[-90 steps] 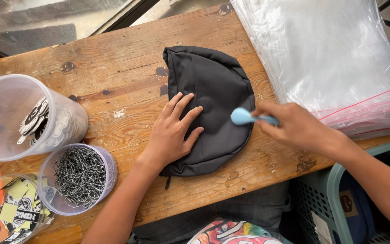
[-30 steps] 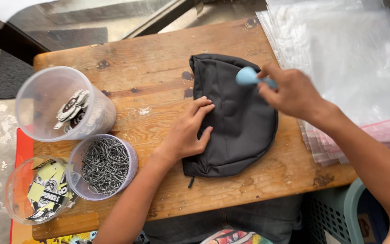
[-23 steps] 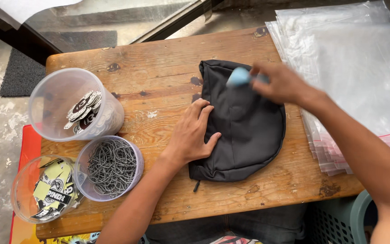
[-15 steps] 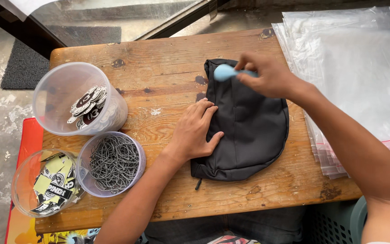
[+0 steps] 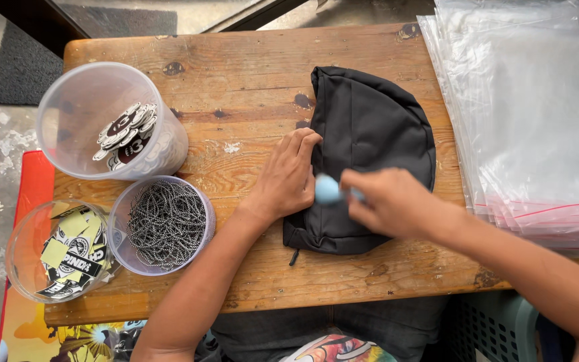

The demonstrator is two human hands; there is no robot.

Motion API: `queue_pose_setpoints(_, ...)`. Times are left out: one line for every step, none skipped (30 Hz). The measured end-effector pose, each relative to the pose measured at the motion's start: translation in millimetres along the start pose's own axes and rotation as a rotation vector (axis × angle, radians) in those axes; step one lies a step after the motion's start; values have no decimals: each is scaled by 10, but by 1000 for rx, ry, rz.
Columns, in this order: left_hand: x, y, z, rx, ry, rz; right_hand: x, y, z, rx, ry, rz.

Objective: The person cleans a black bag and a plastic bag using a brush, attaches a character keychain to the bag's zipper, and places the bag into the plastic bag.

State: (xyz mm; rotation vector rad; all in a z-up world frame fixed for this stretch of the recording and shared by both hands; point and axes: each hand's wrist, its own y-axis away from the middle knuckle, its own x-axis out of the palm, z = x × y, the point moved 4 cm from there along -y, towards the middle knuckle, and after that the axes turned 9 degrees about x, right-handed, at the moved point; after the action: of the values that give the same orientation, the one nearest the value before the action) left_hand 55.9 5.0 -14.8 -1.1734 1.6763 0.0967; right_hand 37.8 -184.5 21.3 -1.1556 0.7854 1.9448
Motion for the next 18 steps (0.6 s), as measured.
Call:
queue_pose_setpoints(14,1,12,-4,3,2,-124,81,96,1,-2,5)
queue_pose_setpoints(19,-2,23,1,12,1,-182,166,191,30,-194,198)
queue_pose_setpoints(22,-5,30,7,21,-1,-248,267,300,57,-387,390)
queue_pose_setpoints(31,-4,29,8,20,0,-315,288,296,57,-388,388)
queue_pose_setpoints(33,-2,31,-4,32,-12,-385,310,293,62,-396,386)
queue_pose_setpoints(27,-8,40,-16,41,-25,-461,323,290,64,-402,381)
queue_pose_setpoints(33,-11,48,-13,37,-26,-462,229,175,62,-400,377)
queue_pose_setpoints(45,-7,44,-8,18,-34,-511,136,56,43,-382,237)
queue_pose_setpoints(57,-3,40,-2,-1,-42,-562,51,-61,25,-362,97)
queue_pose_setpoints(59,-10,32,2,-4,-42,-606,-101,-149,23,-361,92)
queue_pose_setpoints(60,-17,19,16,-32,-34,-695,-253,-246,30,-345,-27)
queue_pose_setpoints(58,-21,8,30,-61,-26,-785,-404,-339,36,-327,-145)
queue_pose_setpoints(41,-19,0,33,-65,-26,-776,-553,-415,33,-327,-150)
queue_pose_setpoints(32,-17,-15,43,-74,-11,-752,-708,-512,95,-297,-116)
queue_pose_setpoints(24,-15,-28,53,-84,4,-728,-862,-610,157,-267,-82)
queue_pose_setpoints(36,-12,-17,53,-85,3,-694,-1022,-744,156,-267,-83)
queue_pose_setpoints(49,-8,0,50,-97,-2,-698,-1179,-877,149,-97,-203)
queue_pose_setpoints(75,0,9,45,-104,-5,-691,-1317,-1010,143,74,-319)
